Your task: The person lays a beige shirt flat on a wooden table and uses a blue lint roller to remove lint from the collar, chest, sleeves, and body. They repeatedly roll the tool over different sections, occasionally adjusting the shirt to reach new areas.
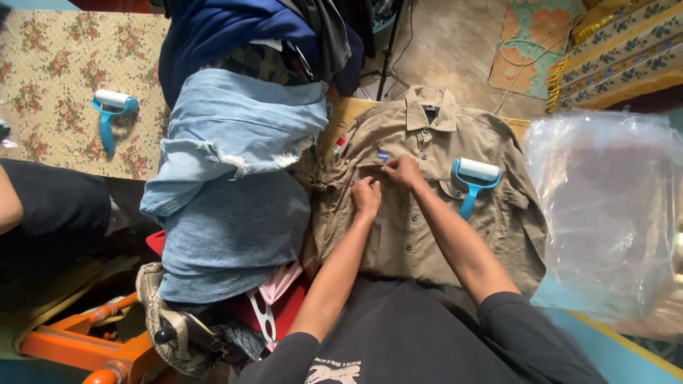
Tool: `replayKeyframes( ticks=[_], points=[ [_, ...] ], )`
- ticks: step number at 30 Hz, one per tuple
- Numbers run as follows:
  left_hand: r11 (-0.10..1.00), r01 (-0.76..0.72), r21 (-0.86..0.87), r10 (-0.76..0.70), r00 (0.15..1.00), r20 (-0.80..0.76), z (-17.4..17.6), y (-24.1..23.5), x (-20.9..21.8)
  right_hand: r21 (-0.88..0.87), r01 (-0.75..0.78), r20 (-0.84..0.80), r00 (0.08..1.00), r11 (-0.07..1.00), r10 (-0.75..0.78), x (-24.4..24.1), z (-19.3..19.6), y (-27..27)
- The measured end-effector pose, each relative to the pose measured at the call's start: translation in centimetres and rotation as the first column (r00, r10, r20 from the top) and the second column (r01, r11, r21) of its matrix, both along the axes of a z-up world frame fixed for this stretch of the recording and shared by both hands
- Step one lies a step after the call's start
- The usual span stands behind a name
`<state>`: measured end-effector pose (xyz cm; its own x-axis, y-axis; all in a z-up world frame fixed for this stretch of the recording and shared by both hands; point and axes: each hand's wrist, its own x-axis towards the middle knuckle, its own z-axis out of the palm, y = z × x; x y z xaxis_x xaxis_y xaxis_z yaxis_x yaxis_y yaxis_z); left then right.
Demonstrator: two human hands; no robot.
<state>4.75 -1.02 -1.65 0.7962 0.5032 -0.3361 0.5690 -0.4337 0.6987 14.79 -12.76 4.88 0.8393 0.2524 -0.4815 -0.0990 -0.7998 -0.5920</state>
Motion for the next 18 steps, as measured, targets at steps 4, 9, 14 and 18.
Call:
replayKeyframes(
  ticks=[4, 9, 14, 18],
  points=[
    [0.996, 0.086, -0.005, -0.085, 0.996, 0.034, 7.5, 0.0, -0.3, 0.005, -0.042, -0.003, 0.999, 0.999, 0.042, -1.5, 4.1, 0.9],
    [0.992, -0.096, -0.080, 0.096, 0.995, -0.009, 0.0, 0.4, 0.9, -0.085, -0.142, 0.049, 0.988, 0.986, 0.146, -0.8, -3.3, -0.1],
    [0.854, -0.237, -0.464, 0.223, 0.971, -0.086, 1.5, 0.7, 0.6, -0.059, -0.200, 0.090, 0.975, 0.978, 0.205, -1.0, -6.3, -1.1],
    [0.729, -0.298, -0.616, 0.272, 0.952, -0.139, 2.2, 0.9, 0.4, -0.026, -0.237, 0.101, 0.966, 0.971, 0.238, -0.9, -3.7, -0.8]
  ],
)
